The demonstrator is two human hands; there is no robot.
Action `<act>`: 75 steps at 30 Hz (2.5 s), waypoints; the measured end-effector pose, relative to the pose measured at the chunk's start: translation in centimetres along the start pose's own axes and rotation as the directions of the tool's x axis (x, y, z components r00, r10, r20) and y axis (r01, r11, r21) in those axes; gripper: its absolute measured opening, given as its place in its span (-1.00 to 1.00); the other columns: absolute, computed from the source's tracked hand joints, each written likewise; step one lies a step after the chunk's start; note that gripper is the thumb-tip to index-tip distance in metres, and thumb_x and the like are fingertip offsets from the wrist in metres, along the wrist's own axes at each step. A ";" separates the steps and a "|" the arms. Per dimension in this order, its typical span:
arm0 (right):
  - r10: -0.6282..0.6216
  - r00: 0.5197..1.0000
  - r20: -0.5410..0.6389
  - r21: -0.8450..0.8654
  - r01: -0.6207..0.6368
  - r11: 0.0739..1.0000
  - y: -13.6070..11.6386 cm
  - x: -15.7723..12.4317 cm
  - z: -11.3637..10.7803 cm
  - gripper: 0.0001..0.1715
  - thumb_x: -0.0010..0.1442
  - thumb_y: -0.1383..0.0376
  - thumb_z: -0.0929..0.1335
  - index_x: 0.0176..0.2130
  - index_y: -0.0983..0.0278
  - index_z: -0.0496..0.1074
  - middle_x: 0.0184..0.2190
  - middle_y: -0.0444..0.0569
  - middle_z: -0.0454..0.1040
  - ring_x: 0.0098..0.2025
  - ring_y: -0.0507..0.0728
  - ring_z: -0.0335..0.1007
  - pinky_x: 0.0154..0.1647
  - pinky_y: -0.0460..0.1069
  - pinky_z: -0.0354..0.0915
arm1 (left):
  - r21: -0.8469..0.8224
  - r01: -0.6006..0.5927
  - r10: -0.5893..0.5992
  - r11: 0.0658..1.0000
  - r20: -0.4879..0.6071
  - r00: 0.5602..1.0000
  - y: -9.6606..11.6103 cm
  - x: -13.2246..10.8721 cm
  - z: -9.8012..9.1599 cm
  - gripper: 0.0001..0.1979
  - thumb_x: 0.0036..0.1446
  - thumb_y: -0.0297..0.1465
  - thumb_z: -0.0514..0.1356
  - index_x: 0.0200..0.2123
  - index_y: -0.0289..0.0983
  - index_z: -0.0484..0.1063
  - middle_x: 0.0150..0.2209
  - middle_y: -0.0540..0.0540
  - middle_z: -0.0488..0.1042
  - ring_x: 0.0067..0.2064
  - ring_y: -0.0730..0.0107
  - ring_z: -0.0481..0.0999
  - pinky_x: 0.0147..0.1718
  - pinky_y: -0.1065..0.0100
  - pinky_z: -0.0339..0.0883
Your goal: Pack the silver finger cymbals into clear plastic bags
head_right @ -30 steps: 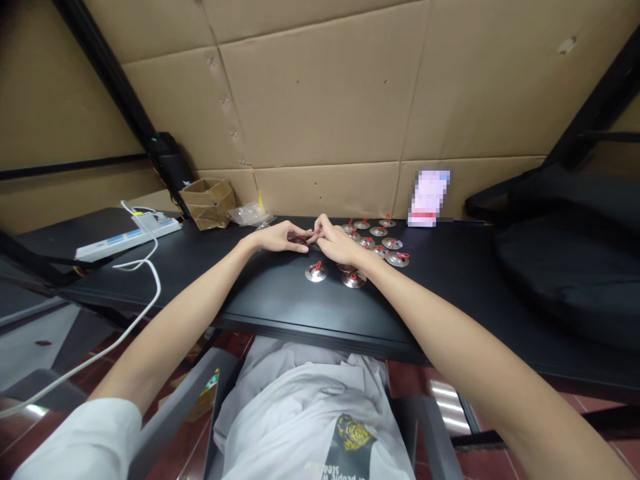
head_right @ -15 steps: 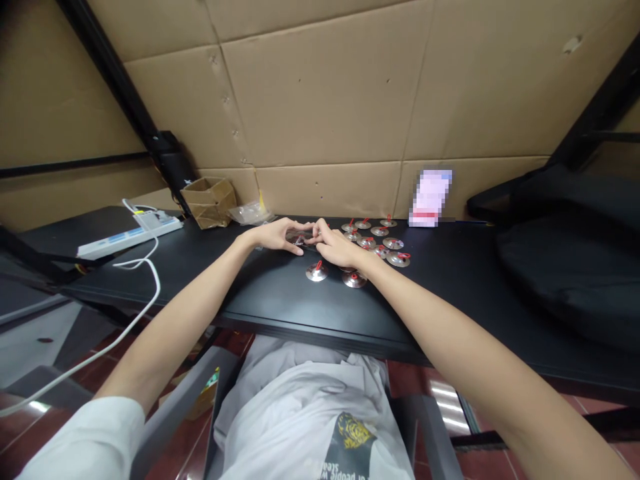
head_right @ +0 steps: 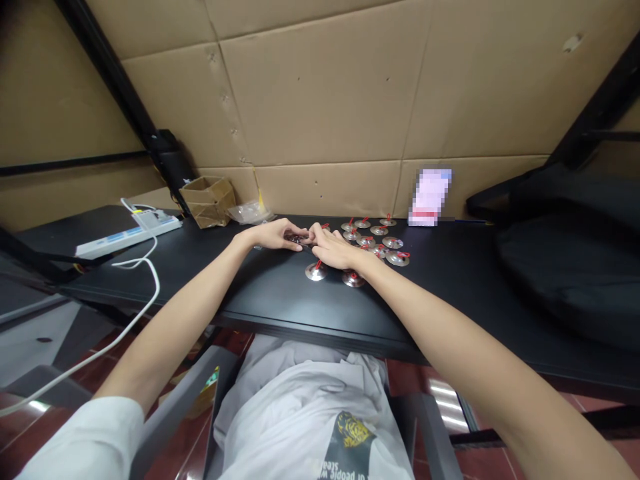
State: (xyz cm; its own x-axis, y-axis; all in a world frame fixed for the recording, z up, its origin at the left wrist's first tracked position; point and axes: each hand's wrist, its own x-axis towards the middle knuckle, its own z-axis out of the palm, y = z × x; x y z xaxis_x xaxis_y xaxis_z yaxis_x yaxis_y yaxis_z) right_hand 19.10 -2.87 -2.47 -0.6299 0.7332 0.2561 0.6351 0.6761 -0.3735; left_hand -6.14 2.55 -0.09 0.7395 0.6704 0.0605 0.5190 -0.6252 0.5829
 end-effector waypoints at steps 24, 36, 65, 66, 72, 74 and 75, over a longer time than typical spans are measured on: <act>-0.024 0.999 -0.045 -0.054 0.022 0.998 -0.2 -0.1 0.5 -0.65 0.38 0.19 0.25 0.12 0.19 0.17 0.15 0.22 0.57 0.26 0.48 0.42 0.25 0.42 0.20 | -0.032 -0.041 0.040 0.999 -0.021 0.999 1.0 -0.4 -0.3 -0.14 0.02 -0.12 0.54 0.37 -0.23 0.50 0.12 -0.16 0.69 0.06 0.06 0.68 0.16 0.14 0.47; -0.004 0.933 -0.360 -0.093 -0.032 0.995 1.3 0.2 0.2 -0.56 0.20 0.39 0.39 0.08 0.22 0.38 -0.06 0.04 0.71 0.10 0.36 0.52 0.19 0.23 0.16 | -0.083 0.142 -0.158 0.986 -0.248 0.956 -1.2 0.7 0.5 -0.15 0.15 -0.07 0.45 0.39 -0.42 0.45 -0.07 -0.29 0.74 -0.14 0.14 0.70 -0.05 0.22 0.48; 0.408 0.799 -0.442 0.390 -0.238 0.890 -0.3 0.5 0.0 -0.27 0.22 0.18 0.57 0.28 0.28 0.40 -0.20 0.07 0.75 -0.18 0.28 0.67 0.01 0.17 0.47 | -0.695 0.107 -0.332 0.711 -0.197 0.923 0.9 0.7 0.8 -0.75 0.07 -0.36 0.54 -0.29 -0.34 0.58 -0.35 -0.10 0.56 -0.31 0.42 0.52 -0.24 0.34 0.37; 0.451 0.800 -0.397 0.470 -0.245 0.848 -0.1 0.6 0.0 -0.37 0.21 0.15 0.58 0.19 0.28 0.48 -0.23 0.08 0.74 -0.20 0.27 0.66 -0.06 0.14 0.49 | -0.707 0.079 -0.319 0.703 -0.214 0.923 0.9 0.7 0.8 -0.74 0.10 -0.35 0.53 -0.26 -0.34 0.57 -0.33 -0.10 0.56 -0.30 0.43 0.53 -0.23 0.34 0.38; 0.464 0.835 -0.294 0.713 -0.131 0.688 0.2 1.0 -0.3 -0.56 0.09 0.00 0.64 -0.27 0.28 0.63 -0.35 0.07 0.68 -0.32 0.19 0.58 -0.35 0.00 0.45 | -0.728 -0.068 -0.221 0.683 -0.294 0.930 1.3 1.0 1.0 -0.67 0.08 -0.31 0.56 -0.24 -0.34 0.53 -0.31 -0.09 0.57 -0.26 0.43 0.56 -0.25 0.38 0.40; 0.483 0.813 -0.324 0.738 -0.102 0.667 0.4 1.1 -0.5 -0.65 0.11 0.08 0.63 -0.30 0.27 0.61 -0.38 0.03 0.66 -0.32 0.16 0.57 -0.30 -0.01 0.45 | -0.725 -0.088 -0.213 0.683 -0.313 0.925 1.4 1.1 0.9 -0.66 0.07 -0.30 0.56 -0.24 -0.33 0.53 -0.30 -0.09 0.56 -0.24 0.40 0.57 -0.22 0.35 0.44; 0.493 0.804 -0.333 0.744 -0.098 0.661 0.5 1.2 -0.7 -0.71 0.12 0.13 0.62 -0.32 0.26 0.59 -0.39 0.01 0.65 -0.31 0.15 0.57 -0.26 0.00 0.45 | -0.725 -0.090 -0.220 0.683 -0.321 0.921 1.5 1.1 0.9 -0.66 0.08 -0.30 0.56 -0.25 -0.33 0.53 -0.30 -0.10 0.56 -0.23 0.38 0.57 -0.21 0.32 0.47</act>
State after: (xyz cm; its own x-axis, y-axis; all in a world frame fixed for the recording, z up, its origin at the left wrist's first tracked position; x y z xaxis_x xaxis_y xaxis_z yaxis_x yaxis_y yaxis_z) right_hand 18.97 -1.66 -1.74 -0.0444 0.9469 0.3183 0.1493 0.3214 -0.9351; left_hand -4.17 1.96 0.11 0.4296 0.8832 0.1881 -0.0226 -0.1977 0.9800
